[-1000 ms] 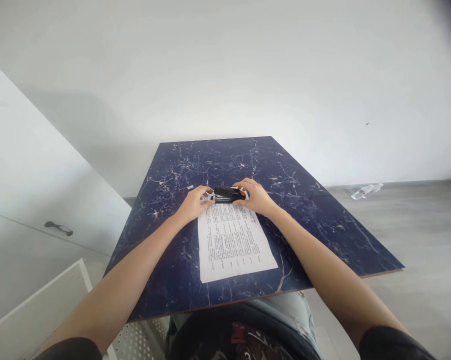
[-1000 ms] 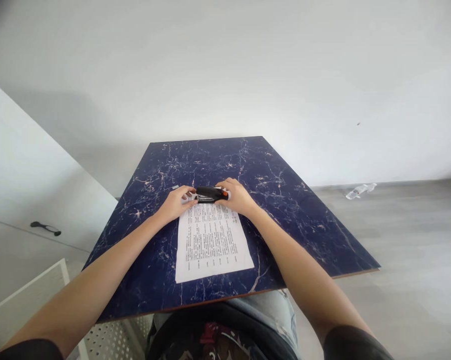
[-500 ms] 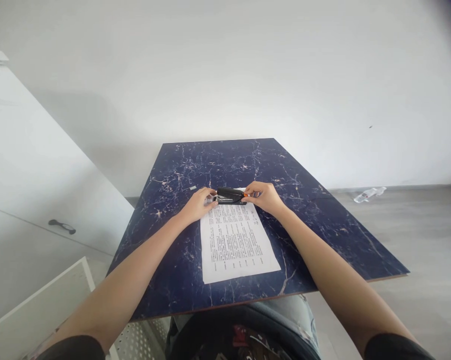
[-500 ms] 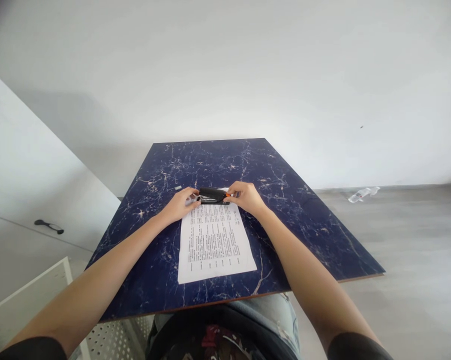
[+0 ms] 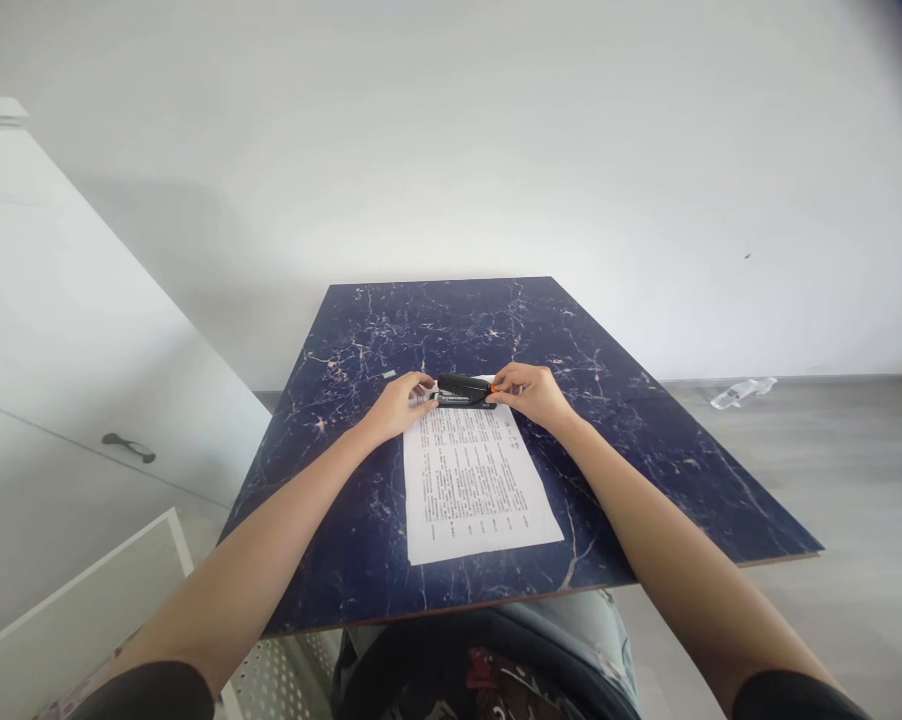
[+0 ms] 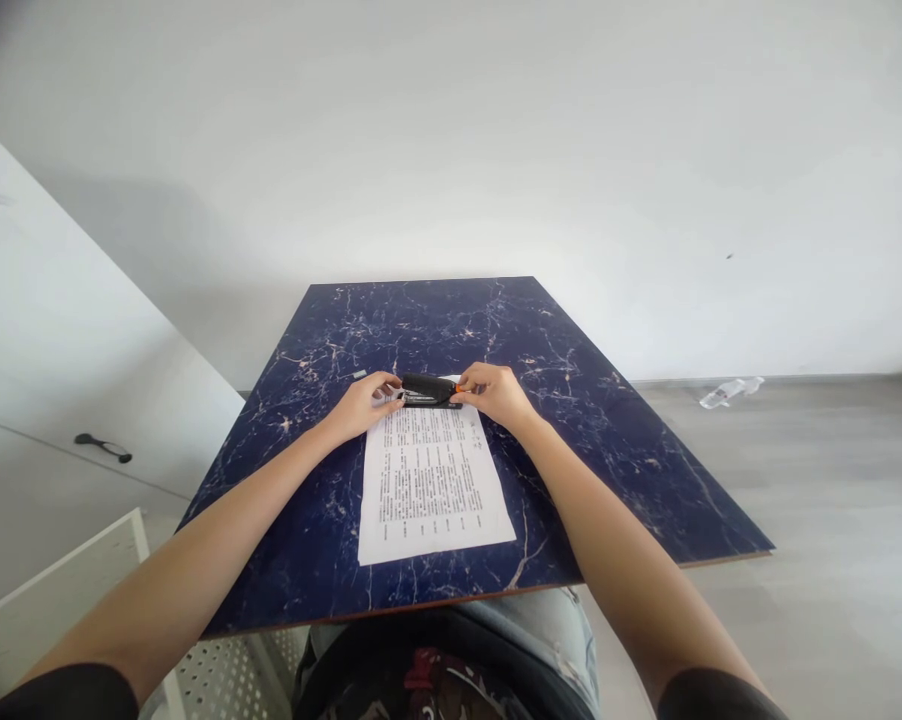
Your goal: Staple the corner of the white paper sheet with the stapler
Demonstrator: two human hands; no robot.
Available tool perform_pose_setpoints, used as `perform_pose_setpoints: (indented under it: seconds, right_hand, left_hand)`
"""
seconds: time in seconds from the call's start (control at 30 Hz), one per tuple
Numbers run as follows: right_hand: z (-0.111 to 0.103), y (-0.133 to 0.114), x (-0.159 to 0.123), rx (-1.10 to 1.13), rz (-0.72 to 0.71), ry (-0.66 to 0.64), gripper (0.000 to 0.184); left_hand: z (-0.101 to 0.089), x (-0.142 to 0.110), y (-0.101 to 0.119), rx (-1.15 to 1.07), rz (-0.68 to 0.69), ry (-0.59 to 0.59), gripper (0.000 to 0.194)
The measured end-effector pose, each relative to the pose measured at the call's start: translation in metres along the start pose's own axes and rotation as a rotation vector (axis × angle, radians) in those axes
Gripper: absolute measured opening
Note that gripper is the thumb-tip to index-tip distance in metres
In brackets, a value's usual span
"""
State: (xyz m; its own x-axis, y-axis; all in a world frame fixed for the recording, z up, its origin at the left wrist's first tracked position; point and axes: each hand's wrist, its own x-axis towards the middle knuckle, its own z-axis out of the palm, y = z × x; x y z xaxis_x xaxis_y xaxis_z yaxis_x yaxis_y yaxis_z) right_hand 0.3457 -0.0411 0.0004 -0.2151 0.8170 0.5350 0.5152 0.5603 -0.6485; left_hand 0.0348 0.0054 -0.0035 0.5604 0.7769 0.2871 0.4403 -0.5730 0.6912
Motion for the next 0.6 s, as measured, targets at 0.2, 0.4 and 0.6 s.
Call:
perform_pose_setpoints:
  seconds: [0.2, 0.4, 0.6]
  right_hand:
    - [-0.0008, -0.0008, 0.0001, -0.01, -0.007, -0.007, 0.036]
    - [-0.0042, -0.0033, 0.0013, -0.076, -0.076, -0.05, 0.035]
    - [-0.0052, -0.0033, 0.0009, -0.076, -0.092, -0.086, 0.035]
  left_hand:
    - [-0.0021, 0.0002, 0.0029, -0.023, -0.027, 0.003, 0.029]
    - [-0.0026, 0.0001, 0.0031, -0.027, -0.048, -0.008, 0.03]
    - [-0.002, 0.0006, -0.0008, -0.03, -0.038, 0.012, 0.03]
